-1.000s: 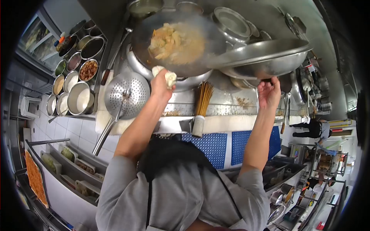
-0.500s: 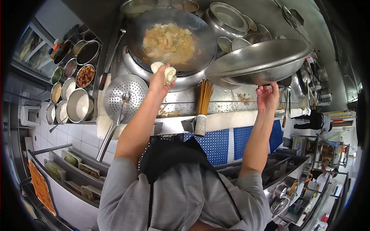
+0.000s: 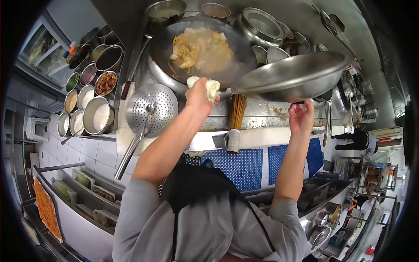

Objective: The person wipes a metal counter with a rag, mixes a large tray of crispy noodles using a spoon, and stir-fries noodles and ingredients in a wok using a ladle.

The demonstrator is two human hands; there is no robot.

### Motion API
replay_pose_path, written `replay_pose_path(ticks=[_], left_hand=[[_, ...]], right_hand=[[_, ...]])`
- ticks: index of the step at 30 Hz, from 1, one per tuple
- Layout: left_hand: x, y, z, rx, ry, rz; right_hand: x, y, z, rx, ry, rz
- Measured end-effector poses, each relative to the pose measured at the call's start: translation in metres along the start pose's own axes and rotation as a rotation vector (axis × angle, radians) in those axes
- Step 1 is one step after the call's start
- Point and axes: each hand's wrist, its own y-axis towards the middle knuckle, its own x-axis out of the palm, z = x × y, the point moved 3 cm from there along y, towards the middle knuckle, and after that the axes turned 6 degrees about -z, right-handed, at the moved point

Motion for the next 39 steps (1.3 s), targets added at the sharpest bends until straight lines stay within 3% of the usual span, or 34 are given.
replay_pose_path(ticks=[9, 14, 17, 21, 22, 24, 29, 32, 35, 39], left_hand=[[0.011, -0.034, -0.001, -0.049, 0.052, -0.007], [0.009, 0.02, -0.004, 0.016, 0.049, -0.001], [-0.029, 0.06, -0.017, 0.117, 0.094, -0.032], [-0.07, -0.033, -0.069, 0.118, 0.13, -0.006], [-0.065, -0.07, -0.073, 0.041, 0.099, 0.019], [-0.043, -0.098, -0.061, 0.086, -0.016, 0.044], [-0.003, -0.082, -0.004, -0.007, 0.046, -0.052], [-0.003, -0.072, -0.011, -0.006, 0.05, -0.059], [-0.024, -0.009, -0.021, 0.104, 0.041, -0.075], [-0.031, -0.037, -0.056, 0.117, -0.015, -0.022]], right_hand=[[-0.016, -0.003, -0.043, -0.038, -0.083, -0.022], [-0.005, 0.011, -0.04, -0.023, -0.045, -0.045], [0.001, 0.014, -0.03, -0.022, -0.012, -0.073], [-0.012, -0.008, -0.052, -0.046, -0.06, -0.077], [-0.019, -0.008, -0.059, -0.041, -0.079, -0.074], [-0.036, -0.007, -0.067, -0.031, -0.111, -0.106], [-0.023, -0.009, -0.064, -0.067, -0.087, -0.124], [-0.016, -0.002, -0.057, -0.046, -0.068, -0.082], [-0.012, 0.014, -0.048, -0.027, -0.073, -0.092], [-0.007, 0.013, -0.057, -0.066, -0.135, -0.114]])
